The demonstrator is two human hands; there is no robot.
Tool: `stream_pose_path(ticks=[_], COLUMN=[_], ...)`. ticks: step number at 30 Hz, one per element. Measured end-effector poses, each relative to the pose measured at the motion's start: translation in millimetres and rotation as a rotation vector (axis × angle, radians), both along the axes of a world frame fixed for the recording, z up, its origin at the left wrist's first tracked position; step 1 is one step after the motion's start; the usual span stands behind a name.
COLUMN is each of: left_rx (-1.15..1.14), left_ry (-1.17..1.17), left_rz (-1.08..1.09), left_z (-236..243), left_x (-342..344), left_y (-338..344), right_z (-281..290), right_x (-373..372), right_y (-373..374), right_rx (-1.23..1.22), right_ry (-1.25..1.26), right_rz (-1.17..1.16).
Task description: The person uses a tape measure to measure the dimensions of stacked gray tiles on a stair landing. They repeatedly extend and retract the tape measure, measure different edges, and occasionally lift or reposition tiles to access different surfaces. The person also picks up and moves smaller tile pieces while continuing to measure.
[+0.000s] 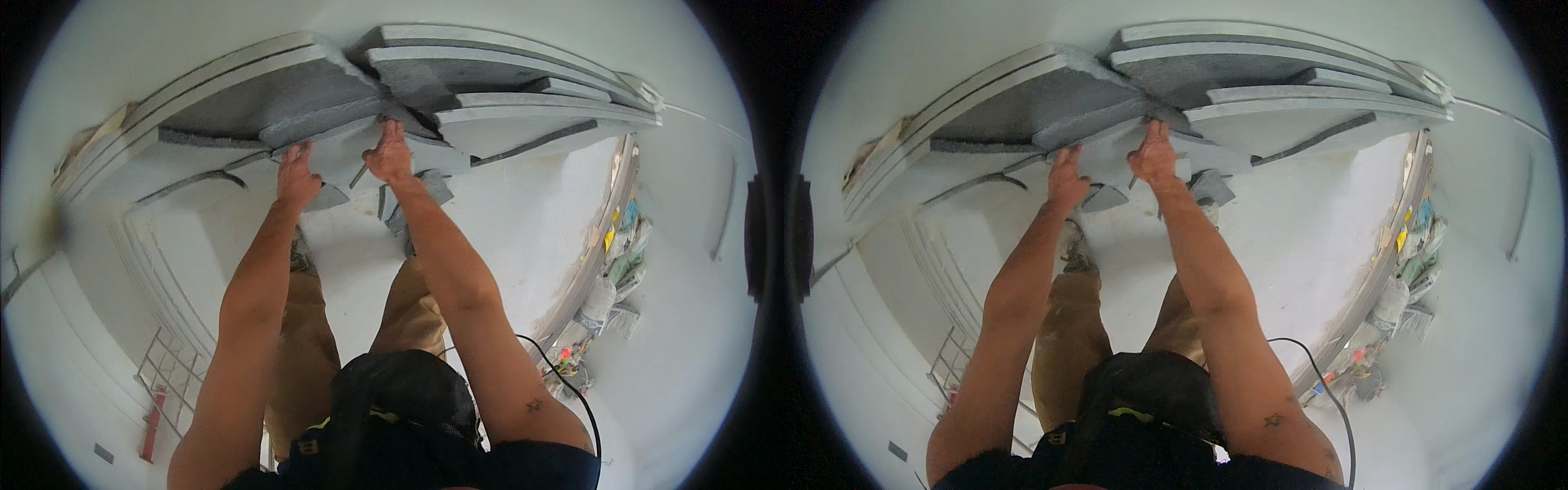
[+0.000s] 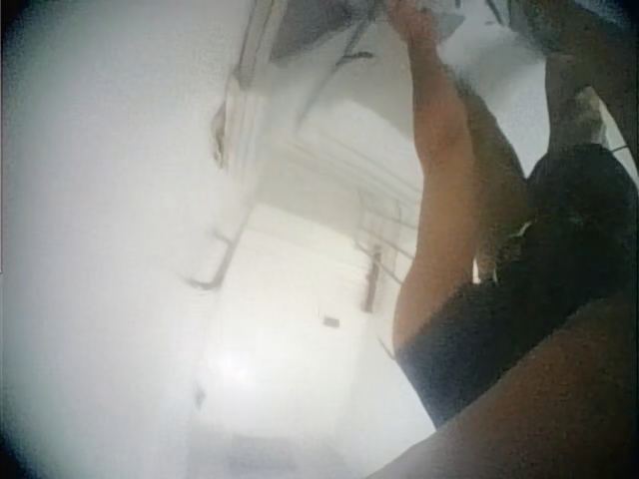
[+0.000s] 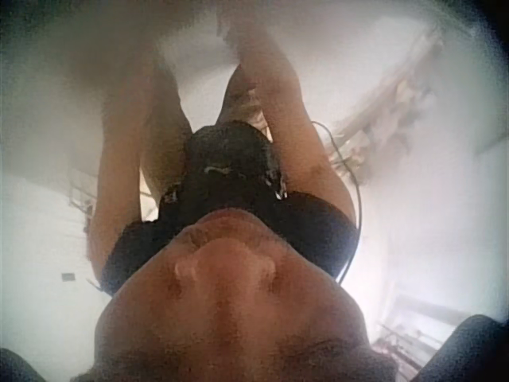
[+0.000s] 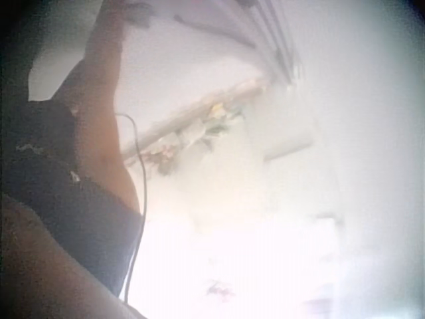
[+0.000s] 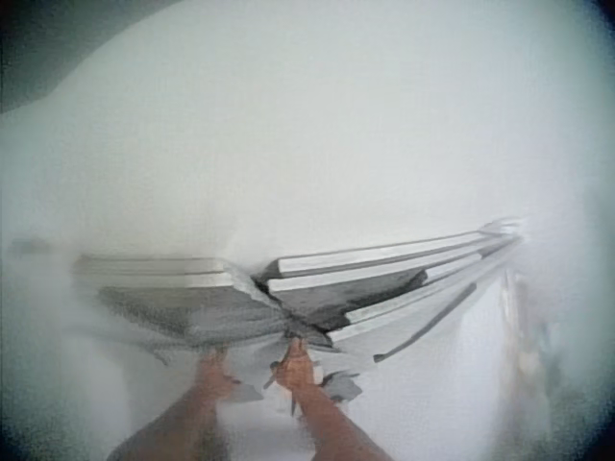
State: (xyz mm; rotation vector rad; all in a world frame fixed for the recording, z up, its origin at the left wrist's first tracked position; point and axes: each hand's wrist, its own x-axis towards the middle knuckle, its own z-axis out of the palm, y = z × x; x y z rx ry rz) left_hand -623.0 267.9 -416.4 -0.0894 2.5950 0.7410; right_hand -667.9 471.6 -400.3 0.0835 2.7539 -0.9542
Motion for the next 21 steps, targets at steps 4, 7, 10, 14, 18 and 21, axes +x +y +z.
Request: stream_pose_path(ticks=[4,7,10,14,18,21], left_rx=[-0.055,-0.030,-0.124,-0.166,-0.183,-0.199], left_ry=[-0.049,0.073,0.061,0.091,0.115,0.145], left_rz=[-0.064,0.040,0.323,0.174,0.090,0.066], left_z=[-2,-15,-31,-36,-33,-30], left_x=[-10,-10,-8,1,5,6], left_y=[-9,-15,-19,-29,-31,-35], right_z=[-5,-16,-29,-35,-28,-17], right_x=[-7,-11,-4,3,11,18], right_y=[13,16,8,13,18,12], right_rx=[0.025,0.007,0.229,0.222,0.202,0.203], right_ry=[-0.162,-0.179,-0.041,-0.249,-0.183,-0.100], right_rz=[0.080,0.048,0.087,0.080,0.061,0.051])
